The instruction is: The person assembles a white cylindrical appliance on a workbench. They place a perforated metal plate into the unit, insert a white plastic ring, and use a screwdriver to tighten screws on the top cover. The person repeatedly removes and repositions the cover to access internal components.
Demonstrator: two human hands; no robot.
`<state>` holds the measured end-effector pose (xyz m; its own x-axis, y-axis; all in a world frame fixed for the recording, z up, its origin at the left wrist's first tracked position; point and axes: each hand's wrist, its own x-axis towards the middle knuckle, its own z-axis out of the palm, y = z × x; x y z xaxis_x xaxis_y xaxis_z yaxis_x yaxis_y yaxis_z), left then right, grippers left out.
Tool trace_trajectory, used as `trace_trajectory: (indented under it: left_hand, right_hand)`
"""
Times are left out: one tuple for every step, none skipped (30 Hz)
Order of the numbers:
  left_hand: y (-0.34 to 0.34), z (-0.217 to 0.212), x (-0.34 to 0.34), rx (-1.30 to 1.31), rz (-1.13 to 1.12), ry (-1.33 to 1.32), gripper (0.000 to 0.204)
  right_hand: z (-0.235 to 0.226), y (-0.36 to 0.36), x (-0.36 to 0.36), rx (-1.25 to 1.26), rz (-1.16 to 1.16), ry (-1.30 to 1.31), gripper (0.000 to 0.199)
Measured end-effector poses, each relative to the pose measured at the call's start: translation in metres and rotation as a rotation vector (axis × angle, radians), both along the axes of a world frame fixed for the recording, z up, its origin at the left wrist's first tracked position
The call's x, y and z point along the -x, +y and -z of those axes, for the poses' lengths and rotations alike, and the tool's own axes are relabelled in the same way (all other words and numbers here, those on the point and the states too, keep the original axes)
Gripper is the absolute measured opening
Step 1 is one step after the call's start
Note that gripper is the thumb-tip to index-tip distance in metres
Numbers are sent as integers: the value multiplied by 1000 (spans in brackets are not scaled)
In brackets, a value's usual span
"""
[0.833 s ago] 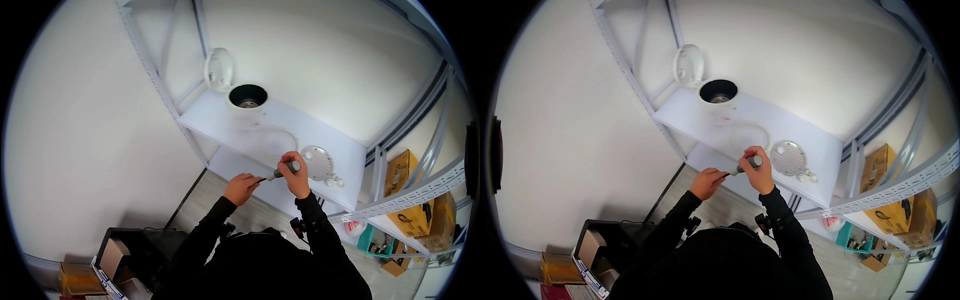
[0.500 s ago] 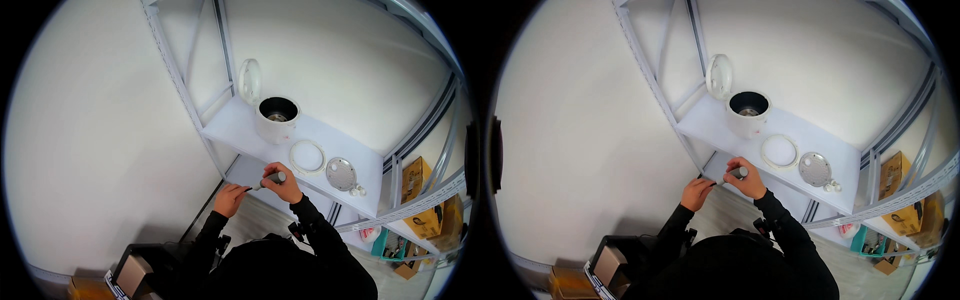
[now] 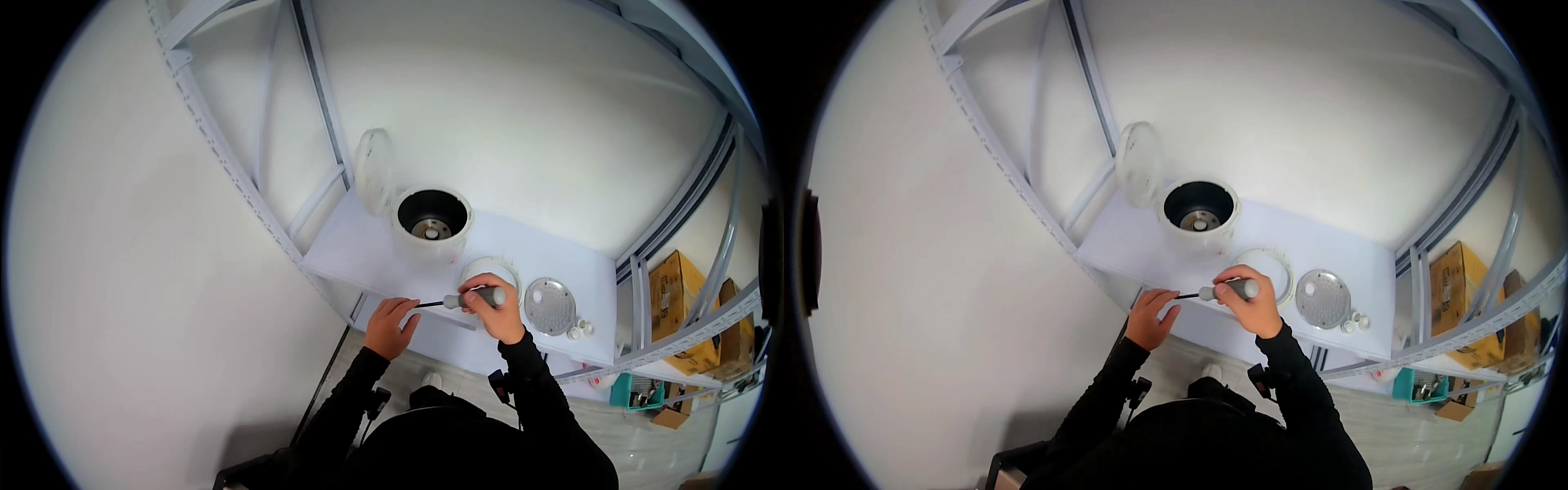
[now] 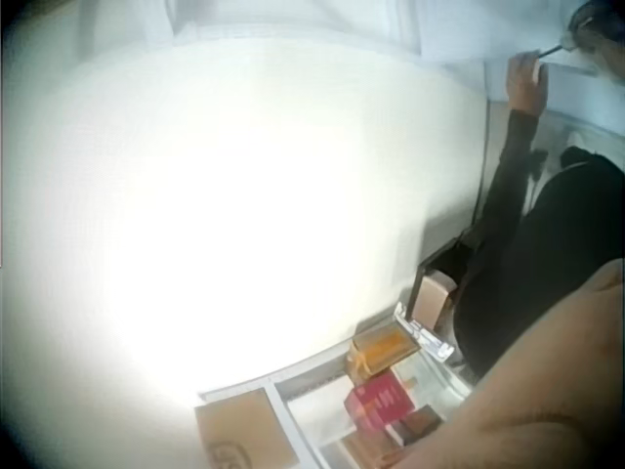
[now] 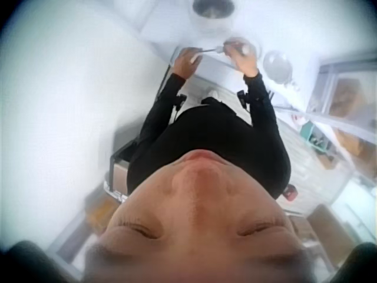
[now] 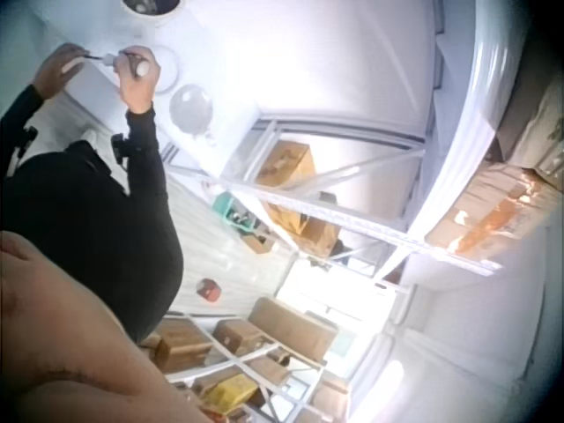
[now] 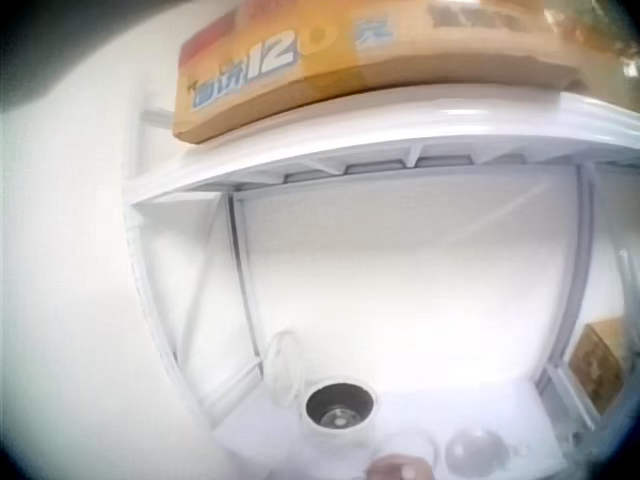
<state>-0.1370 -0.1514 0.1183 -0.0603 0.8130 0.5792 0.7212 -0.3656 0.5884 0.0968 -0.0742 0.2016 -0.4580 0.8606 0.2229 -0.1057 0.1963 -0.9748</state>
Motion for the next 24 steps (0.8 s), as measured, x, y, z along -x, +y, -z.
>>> trace_trajectory:
  left_hand:
    - [14, -2, -1, -6, -5, 11, 28]
    - [29, -4, -3, -15, -13, 23, 29]
    - [43, -6, -4, -25, -22, 34, 30]
    - [58, -7, -4, -30, -32, 61, 30]
    - [74, -8, -5, -35, -45, 83, 31]
    - [88, -9, -6, -40, -59, 105, 32]
    - [102, -9, -10, -52, -104, 136, 32]
    - [112, -12, -16, -61, -147, 168, 32]
    - [123, -14, -22, -70, -189, 200, 33]
    - [134, -18, -29, -75, -226, 195, 33]
    - [143, -19, -37, -72, -259, 190, 33]
    - [149, -19, -41, -68, -292, 185, 34]
    - [157, -14, -41, -49, -279, 182, 31]
    - [165, -6, -40, -32, -268, 178, 29]
    - [173, 2, -39, -19, -257, 173, 28]
    - [178, 10, -36, -1, -257, 161, 27]
    - [183, 14, -32, 15, -255, 151, 26]
    - [187, 18, -27, 31, -255, 141, 27]
    - [190, 22, -21, 20, -238, 128, 26]
    - [190, 21, -17, 14, -220, 118, 27]
    - [189, 20, -11, 8, -202, 107, 28]
    - [190, 18, -2, 7, -146, 96, 27]
    - [189, 14, 8, 8, -95, 88, 27]
    - [190, 12, 18, 8, -41, 81, 28]
  right_hand:
    - [1, 8, -2, -5, 72, 71, 16]
    - [1, 18, -5, -23, 106, 116, 15]
    - [0, 27, -8, -41, 140, 162, 14]
    - [-1, 35, -10, -59, 172, 207, 14]
    - [-4, 42, -12, -71, 203, 236, 13]
    - [-3, 50, -15, -99, 226, 264, 13]
    - [-1, 59, -20, -127, 248, 293, 13]
    - [1, 66, -25, -151, 273, 322, 13]
    - [3, 73, -29, -165, 302, 339, 14]
    - [2, 82, -31, -169, 333, 336, 15]
    - [4, 87, -35, -164, 367, 330, 16]
    - [4, 91, -37, -160, 401, 323, 17]
    - [3, 95, -38, -151, 421, 302, 17]
    - [2, 98, -40, -148, 427, 294, 17]
    - [1, 100, -41, -150, 433, 286, 18]
    - [-1, 103, -43, -151, 438, 278, 18]
    - [-2, 106, -45, -169, 439, 273, 18]
    - [-3, 107, -46, -186, 440, 267, 18]
    - [-5, 109, -47, -203, 439, 262, 18]
    - [-6, 110, -48, -210, 443, 263, 18]
    - [-7, 111, -48, -216, 446, 264, 18]
    - [-8, 112, -48, -223, 449, 264, 18]
    - [-9, 111, -46, -207, 438, 272, 18]
    - [-8, 111, -44, -193, 430, 281, 18]
